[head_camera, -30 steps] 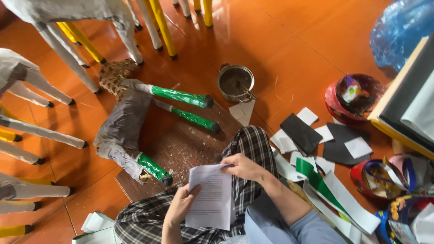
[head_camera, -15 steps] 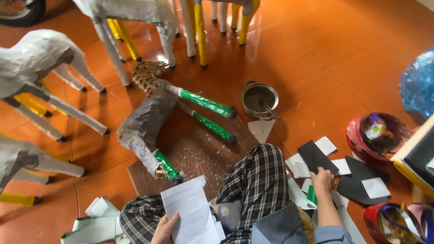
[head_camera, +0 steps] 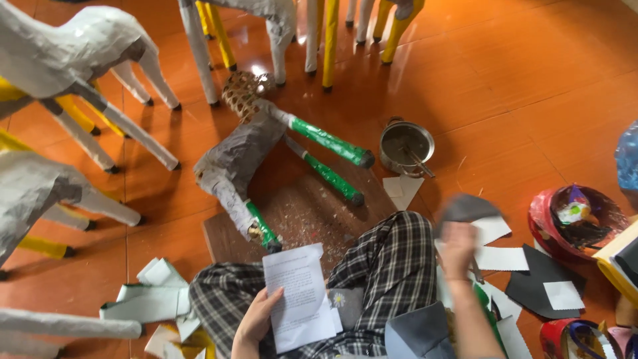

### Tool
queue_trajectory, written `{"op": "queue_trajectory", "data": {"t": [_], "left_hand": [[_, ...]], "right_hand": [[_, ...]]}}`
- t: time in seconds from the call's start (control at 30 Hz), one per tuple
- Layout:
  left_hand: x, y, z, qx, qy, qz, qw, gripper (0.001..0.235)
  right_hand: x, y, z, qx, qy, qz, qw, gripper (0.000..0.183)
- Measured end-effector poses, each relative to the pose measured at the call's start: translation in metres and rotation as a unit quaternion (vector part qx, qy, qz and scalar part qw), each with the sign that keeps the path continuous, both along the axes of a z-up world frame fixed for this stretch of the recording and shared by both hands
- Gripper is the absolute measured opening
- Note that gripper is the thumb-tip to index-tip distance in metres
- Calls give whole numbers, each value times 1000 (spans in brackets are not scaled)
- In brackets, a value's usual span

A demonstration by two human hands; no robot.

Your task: Decorating paper mache giraffe figures with colored paper and adhesive.

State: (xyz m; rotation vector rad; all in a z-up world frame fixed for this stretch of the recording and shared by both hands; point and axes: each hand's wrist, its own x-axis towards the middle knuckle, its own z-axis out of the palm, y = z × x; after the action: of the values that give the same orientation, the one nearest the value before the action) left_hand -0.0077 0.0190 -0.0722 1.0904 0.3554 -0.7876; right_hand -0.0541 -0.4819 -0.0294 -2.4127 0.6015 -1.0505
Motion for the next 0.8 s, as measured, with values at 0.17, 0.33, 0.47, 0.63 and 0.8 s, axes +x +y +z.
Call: {"op": "queue_trajectory", "data": {"t": [0.17,0.33,0.47,0.63,0.8], "left_hand": [[-5,0,-5,-31,-36,16,999,40],[-14,2,-54,-98,14,154,983,43],[-3,-4,-34,-198,50,256,945,45],[56,-10,-43,-293,58,344,890,44],[89,-3,-31,-336,57,361,868,45]], "right_hand": [[71,151,-3,-113,-35,299,947,14],[114,212,-80,-138,439,350,816,30],[120,220,-86,-28,501,349,791,60],[129,228,-53,754,340,293,480,77],[165,249,22,571,336,390,640,57]]}}
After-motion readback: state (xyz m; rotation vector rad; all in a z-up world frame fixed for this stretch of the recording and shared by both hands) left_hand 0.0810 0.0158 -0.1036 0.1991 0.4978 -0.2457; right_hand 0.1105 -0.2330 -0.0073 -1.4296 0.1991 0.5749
